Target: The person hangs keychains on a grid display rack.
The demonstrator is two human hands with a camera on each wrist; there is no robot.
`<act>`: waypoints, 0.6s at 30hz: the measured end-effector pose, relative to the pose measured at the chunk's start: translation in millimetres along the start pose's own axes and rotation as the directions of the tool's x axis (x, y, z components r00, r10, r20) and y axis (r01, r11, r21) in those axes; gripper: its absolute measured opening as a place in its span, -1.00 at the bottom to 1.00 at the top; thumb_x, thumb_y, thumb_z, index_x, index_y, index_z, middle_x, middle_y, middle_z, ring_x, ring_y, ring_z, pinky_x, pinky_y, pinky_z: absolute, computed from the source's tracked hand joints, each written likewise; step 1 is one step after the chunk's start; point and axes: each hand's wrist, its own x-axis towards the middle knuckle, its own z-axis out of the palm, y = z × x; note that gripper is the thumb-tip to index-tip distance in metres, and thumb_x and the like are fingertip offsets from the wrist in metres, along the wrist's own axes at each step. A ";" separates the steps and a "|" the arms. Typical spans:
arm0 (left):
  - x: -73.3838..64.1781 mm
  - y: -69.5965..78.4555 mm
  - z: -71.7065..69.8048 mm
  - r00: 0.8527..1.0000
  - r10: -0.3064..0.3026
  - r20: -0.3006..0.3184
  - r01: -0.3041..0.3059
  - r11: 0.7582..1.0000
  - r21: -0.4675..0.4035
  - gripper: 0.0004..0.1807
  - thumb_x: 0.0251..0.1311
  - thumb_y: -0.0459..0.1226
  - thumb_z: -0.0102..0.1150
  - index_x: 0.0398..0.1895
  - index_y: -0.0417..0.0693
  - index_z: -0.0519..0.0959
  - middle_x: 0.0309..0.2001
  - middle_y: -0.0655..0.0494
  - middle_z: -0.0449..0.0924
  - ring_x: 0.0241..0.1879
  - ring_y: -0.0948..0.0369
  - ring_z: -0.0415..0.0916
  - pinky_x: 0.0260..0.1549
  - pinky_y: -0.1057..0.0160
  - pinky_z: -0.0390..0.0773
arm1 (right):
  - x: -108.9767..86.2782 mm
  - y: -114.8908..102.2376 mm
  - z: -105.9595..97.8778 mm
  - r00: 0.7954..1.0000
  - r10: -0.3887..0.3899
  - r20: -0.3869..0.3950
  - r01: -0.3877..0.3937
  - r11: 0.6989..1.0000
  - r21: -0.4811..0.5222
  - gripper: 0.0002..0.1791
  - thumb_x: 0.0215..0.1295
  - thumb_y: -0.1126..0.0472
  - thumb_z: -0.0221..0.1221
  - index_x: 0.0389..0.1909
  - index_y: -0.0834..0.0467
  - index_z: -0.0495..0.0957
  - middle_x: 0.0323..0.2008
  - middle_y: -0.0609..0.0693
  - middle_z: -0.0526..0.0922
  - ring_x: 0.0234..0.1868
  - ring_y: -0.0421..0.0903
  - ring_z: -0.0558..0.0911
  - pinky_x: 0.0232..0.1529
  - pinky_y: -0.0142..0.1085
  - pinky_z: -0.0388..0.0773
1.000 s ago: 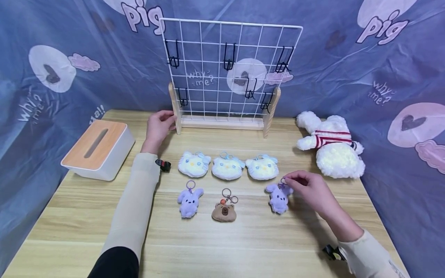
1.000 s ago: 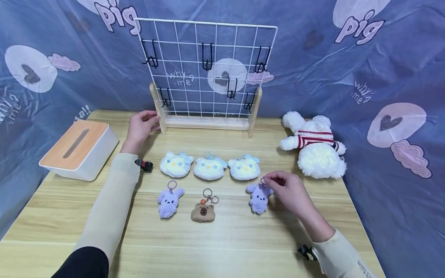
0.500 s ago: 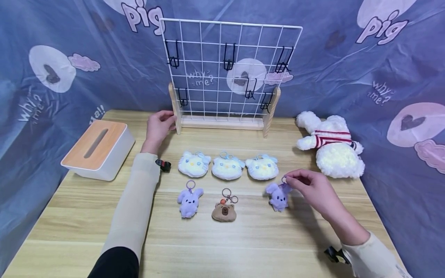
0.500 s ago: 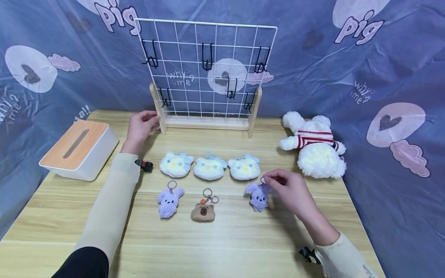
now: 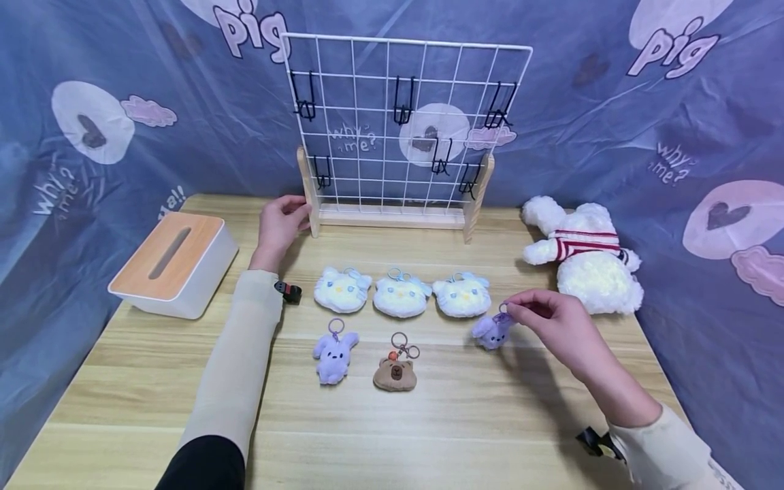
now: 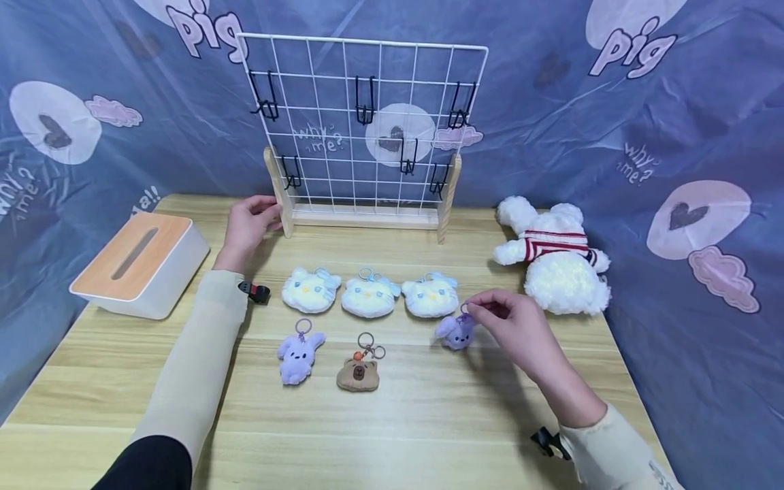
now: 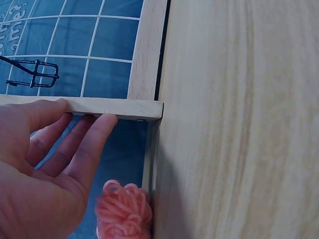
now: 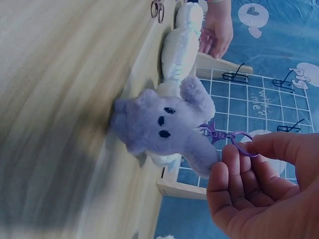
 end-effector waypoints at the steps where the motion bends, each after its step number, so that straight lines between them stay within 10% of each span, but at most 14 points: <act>1: 0.1 -0.1 0.0 1.000 0.000 -0.002 0.000 1.000 0.001 -0.62 0.61 -0.29 0.33 0.35 -0.29 0.68 0.07 -0.12 0.73 -0.13 0.22 0.77 0.16 0.16 0.92 | 0.6 -1.2 -0.3 1.000 -0.003 -0.003 0.003 1.000 0.002 -0.71 0.67 0.05 0.32 0.10 0.18 0.81 0.02 0.13 0.87 -0.11 -0.47 0.70 -0.14 -0.58 0.67; 18: 1.1 -1.7 0.8 0.999 0.021 -0.024 -0.020 0.999 0.033 -0.63 0.62 -0.28 0.31 0.33 -0.29 0.70 0.12 -0.22 0.74 -0.11 0.23 0.74 -0.03 0.40 0.91 | 16.9 -11.4 -13.2 0.997 -0.029 -0.066 0.034 0.997 0.066 -0.71 0.60 0.07 0.38 0.08 0.21 0.80 -0.18 -0.43 0.82 -0.14 -0.44 0.71 -0.18 -0.58 0.67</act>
